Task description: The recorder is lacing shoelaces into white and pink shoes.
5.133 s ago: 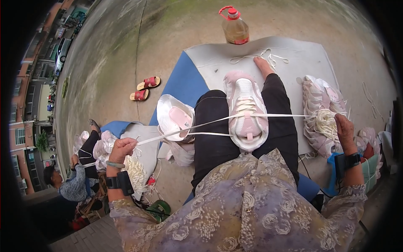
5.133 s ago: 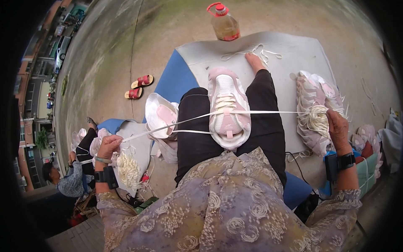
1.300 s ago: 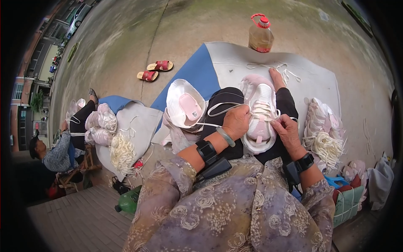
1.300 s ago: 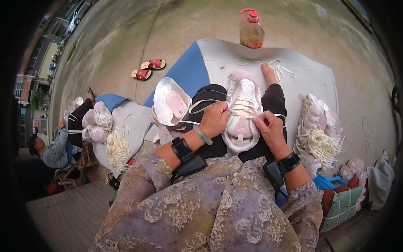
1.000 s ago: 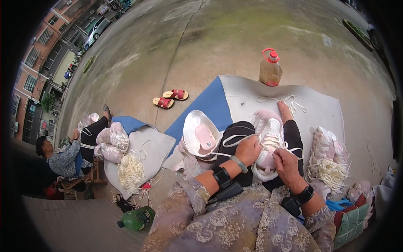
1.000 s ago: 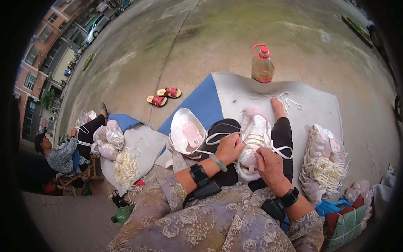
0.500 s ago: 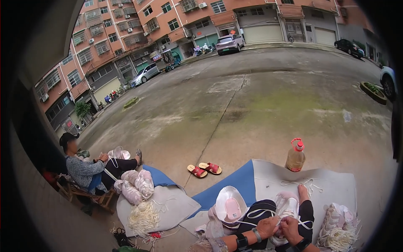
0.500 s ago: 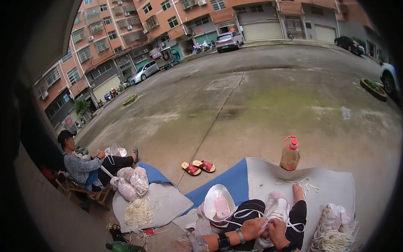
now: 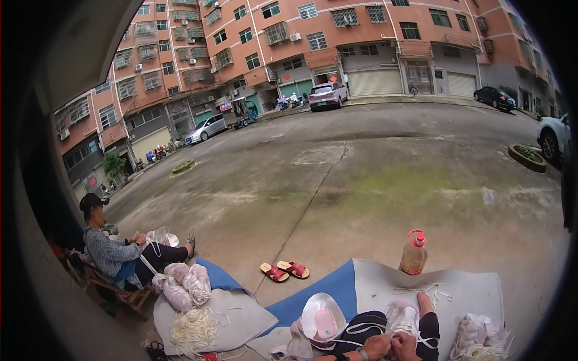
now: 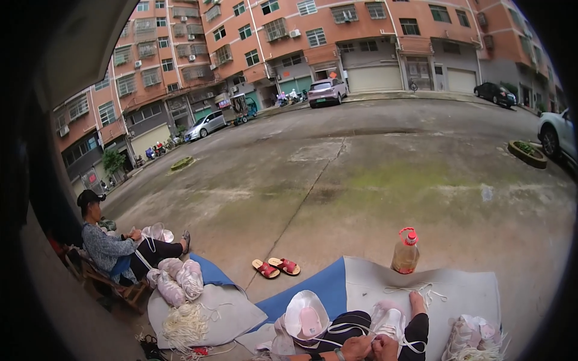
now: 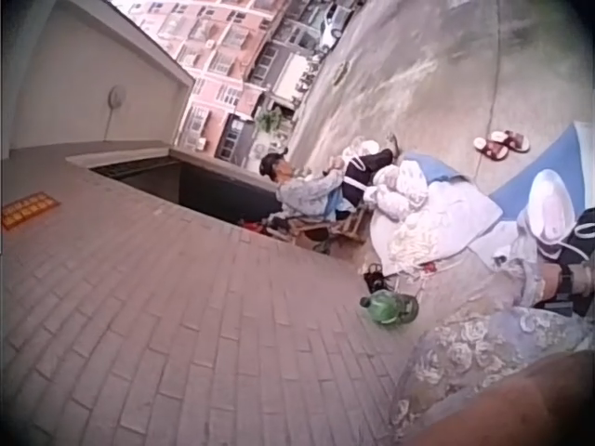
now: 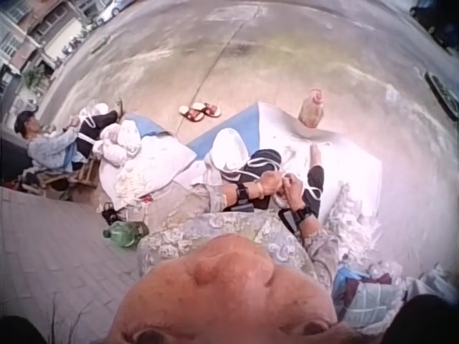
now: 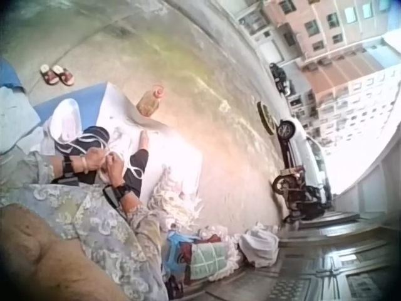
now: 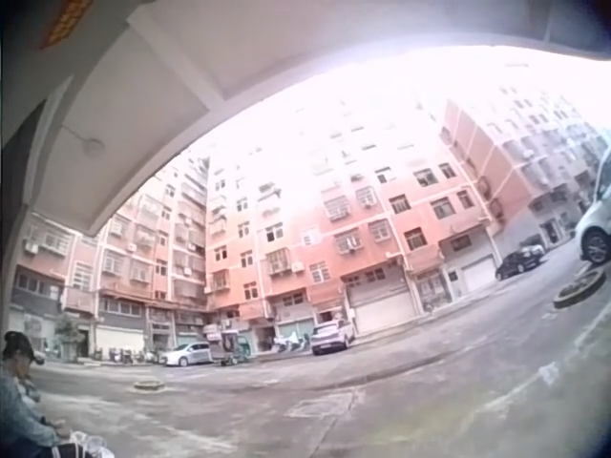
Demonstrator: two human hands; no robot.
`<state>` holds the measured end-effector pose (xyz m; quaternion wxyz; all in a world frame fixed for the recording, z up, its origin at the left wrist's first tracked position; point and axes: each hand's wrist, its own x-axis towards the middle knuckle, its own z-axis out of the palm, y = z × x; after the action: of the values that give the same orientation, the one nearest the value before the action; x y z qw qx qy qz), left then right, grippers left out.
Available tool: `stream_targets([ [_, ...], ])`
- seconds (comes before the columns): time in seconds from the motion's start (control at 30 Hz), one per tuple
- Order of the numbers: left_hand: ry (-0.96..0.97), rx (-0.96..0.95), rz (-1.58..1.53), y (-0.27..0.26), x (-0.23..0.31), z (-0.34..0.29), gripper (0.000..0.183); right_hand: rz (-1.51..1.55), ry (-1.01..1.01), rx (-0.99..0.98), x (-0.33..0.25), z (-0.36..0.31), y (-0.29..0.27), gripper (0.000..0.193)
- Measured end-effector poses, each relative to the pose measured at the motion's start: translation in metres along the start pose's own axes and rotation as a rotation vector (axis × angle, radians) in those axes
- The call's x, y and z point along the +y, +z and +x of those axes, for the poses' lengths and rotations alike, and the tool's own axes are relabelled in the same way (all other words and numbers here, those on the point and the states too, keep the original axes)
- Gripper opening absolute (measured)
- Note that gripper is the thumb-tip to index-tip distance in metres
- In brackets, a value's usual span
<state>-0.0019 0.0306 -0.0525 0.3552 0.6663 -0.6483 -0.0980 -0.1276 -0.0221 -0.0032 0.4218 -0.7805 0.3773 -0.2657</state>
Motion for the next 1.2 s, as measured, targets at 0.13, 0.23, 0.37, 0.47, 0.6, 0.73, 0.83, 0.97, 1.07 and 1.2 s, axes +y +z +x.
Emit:
stream_targets([
  [0.13, 0.091, -0.082, 0.044, -0.016, -0.003, 0.014, 0.017, -0.117, -0.052, 0.027, 0.02, 0.012, 0.013, 0.02],
  [0.23, -0.02, -0.186, -0.2, -0.023, -0.014, 0.02, 0.018, -0.183, -0.052, 0.086, 0.014, 0.018, 0.019, 0.012],
  [0.37, -0.081, -0.168, -0.171, -0.015, -0.013, 0.018, 0.017, -0.462, -0.021, -0.052, -0.006, 0.025, 0.01, 0.017],
  [0.47, -0.075, -0.239, -0.043, -0.016, 0.004, 0.007, 0.024, -0.621, -0.104, -0.059, -0.006, 0.017, -0.002, 0.015],
  [0.6, 0.214, -0.21, 0.485, 0.029, -0.03, -0.016, 0.024, -0.584, -0.075, -0.082, 0.002, -0.038, -0.064, 0.015],
  [0.73, 0.039, -0.144, -0.053, 0.007, 0.003, -0.014, 0.031, -0.672, 0.218, 0.205, 0.106, -0.123, -0.16, 0.017],
  [0.83, 0.027, -0.124, 0.061, -0.017, 0.01, -0.002, 0.033, -0.389, 0.051, 0.406, 0.171, -0.139, -0.173, 0.013],
  [0.97, -0.067, -0.089, -0.068, -0.057, 0.024, 0.018, 0.023, -0.458, 0.023, 0.08, 0.081, -0.099, -0.154, 0.013],
  [1.07, -0.125, -0.022, -0.09, -0.062, 0.011, 0.025, 0.009, -0.522, -0.149, 0.124, 0.07, -0.079, -0.137, 0.023],
  [1.2, -0.176, -0.013, 0.014, -0.065, 0.001, 0.029, 0.014, -0.406, -0.185, 0.129, 0.053, -0.054, -0.116, 0.024],
])
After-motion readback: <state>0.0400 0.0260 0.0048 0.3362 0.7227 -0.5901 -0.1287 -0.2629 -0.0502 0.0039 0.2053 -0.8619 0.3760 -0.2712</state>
